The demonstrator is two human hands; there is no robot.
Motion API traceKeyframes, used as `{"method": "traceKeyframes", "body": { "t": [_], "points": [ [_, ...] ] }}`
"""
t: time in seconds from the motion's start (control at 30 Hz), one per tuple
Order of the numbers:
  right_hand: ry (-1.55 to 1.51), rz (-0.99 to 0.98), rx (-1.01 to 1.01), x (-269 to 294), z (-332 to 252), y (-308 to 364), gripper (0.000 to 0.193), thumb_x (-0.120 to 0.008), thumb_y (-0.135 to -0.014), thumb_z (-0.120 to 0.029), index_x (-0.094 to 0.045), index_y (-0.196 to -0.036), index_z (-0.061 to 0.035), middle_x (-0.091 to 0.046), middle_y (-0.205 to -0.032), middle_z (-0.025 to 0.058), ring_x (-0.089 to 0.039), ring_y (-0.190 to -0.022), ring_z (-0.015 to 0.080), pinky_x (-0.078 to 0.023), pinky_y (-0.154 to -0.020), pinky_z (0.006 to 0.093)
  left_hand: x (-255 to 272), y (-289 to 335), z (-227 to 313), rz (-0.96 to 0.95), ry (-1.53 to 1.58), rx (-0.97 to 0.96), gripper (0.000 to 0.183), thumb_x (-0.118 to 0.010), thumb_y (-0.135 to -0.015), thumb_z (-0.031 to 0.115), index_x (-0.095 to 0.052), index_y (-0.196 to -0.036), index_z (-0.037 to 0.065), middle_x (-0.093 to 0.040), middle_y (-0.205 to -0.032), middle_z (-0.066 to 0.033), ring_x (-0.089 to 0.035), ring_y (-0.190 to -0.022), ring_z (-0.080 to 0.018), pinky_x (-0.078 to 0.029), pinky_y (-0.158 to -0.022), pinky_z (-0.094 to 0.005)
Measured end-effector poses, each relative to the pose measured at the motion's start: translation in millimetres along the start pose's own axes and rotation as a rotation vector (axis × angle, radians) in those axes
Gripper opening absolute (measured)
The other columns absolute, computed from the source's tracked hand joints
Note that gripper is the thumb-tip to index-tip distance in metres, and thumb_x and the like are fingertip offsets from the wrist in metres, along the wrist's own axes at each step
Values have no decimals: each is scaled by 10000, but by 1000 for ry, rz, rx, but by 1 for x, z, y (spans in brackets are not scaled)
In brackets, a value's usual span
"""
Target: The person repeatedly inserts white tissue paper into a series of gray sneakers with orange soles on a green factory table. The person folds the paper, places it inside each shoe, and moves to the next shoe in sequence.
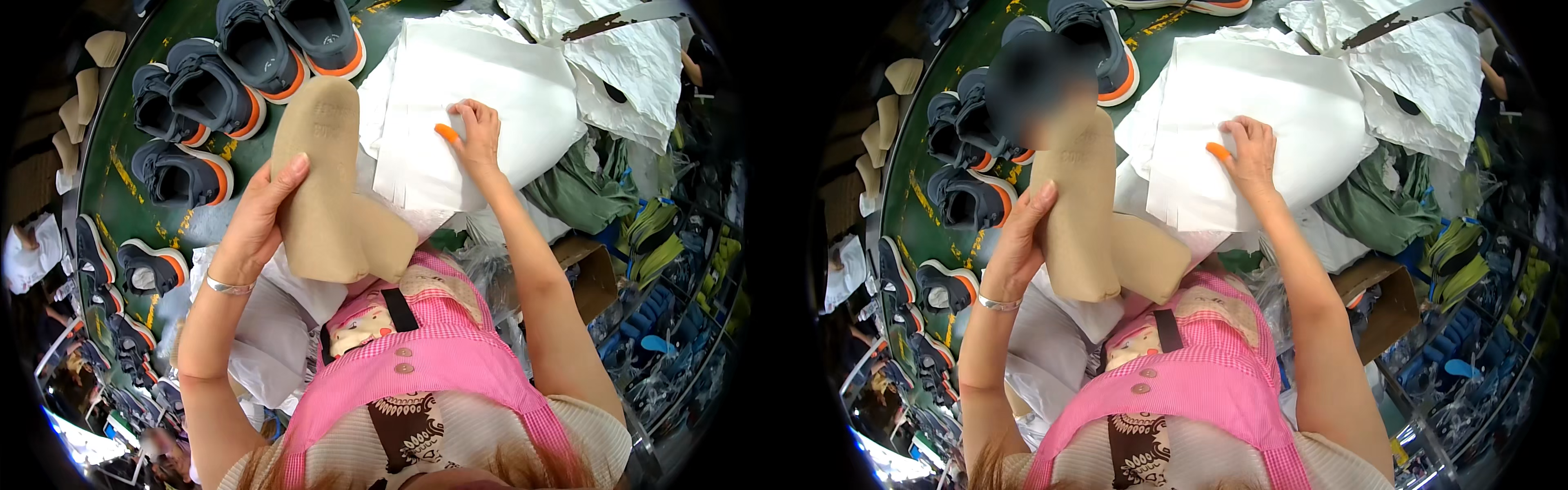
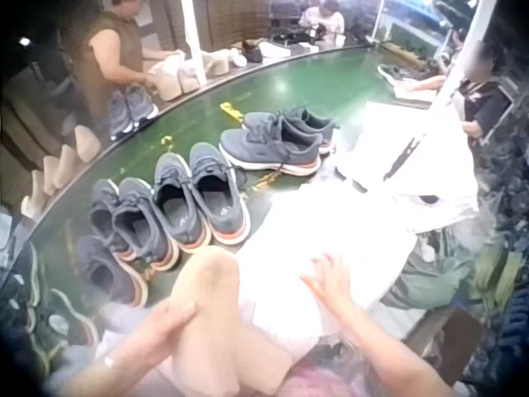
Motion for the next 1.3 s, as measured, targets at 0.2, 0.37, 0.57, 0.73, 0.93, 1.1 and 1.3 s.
{"method": "traceKeyframes", "body": {
  "t": [0.2, 0.37, 0.57, 0.73, 0.93, 1.1, 1.3],
  "points": [
    [-123, 127, 18, -14, 22, -12, 125, -677, -792, -190, -642, -880, -108, -609, -886, 27, -510, -875, 250, -387, -806, 363, -20, -9, -12, 68, 103, -56, 452, -661, -871, 321, -533, -1164, 1, -616, -1043, -51, -599, -930, -117, -491, -839, -263],
    [-794, -123, -414, -13, 68, -26, 80, -594, -856, -130, -634, -883, -66, -566, -748, -27, -514, -663, 117, -410, -620, 241, -38, -4, -7, 66, 126, -197, 406, -647, -885, 296, -549, -1153, 8, -625, -1026, -49, -602, -919, -117, -494, -822, -259],
    [-1627, -392, -632, 117, 1, -75, 375, -532, -946, -304, -522, -1216, -45, -583, -1178, 64, -561, -1062, 176, -455, -923, 354, -6, 19, 21, 206, 195, -559, 400, -666, -873, 282, -559, -1146, 10, -625, -1057, -48, -599, -931, -120, -489, -825, -267],
    [-1841, -233, -417, 221, -91, -85, 469, -439, -971, -328, -442, -1312, -6, -538, -1263, 166, -561, -1125, 258, -472, -942, 421, 0, 42, 23, 359, 155, -711, 383, -693, -853, 287, -587, -1119, 34, -634, -1007, -22, -592, -879, -90, -475, -787, -242],
    [-1081, -76, 181, 211, -224, -59, 345, -498, -934, -259, -517, -1188, -25, -574, -1138, 152, -569, -1083, 280, -464, -914, 406, -54, 53, 28, 207, 250, -855, 359, -696, -856, 235, -590, -1124, 21, -637, -1008, -5, -577, -867, -72, -469, -770, -227],
    [-697, 98, 488, 132, -288, -80, 243, -548, -904, -202, -580, -1084, -42, -604, -1034, 141, -576, -1047, 299, -457, -891, 392, -45, 42, 3, 122, 597, -861, 407, -658, -882, 234, -536, -1209, 23, -605, -1113, -36, -555, -983, -96, -461, -829, -235],
    [-556, -188, 395, 80, -303, -99, 304, -512, -923, -252, -566, -1156, -65, -606, -1097, 133, -563, -1017, 279, -420, -893, 319, -28, 51, -49, -150, 900, -721, 406, -650, -886, 231, -532, -1214, 25, -601, -1121, -39, -554, -993, -100, -462, -837, -237]
  ]
}}
Point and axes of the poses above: each hand's wrist, its own y-axis away from the middle knuckle, its own x-axis out of the back of the hand, z = x × y, the point moved 6 cm from there along -y, towards the middle knuckle
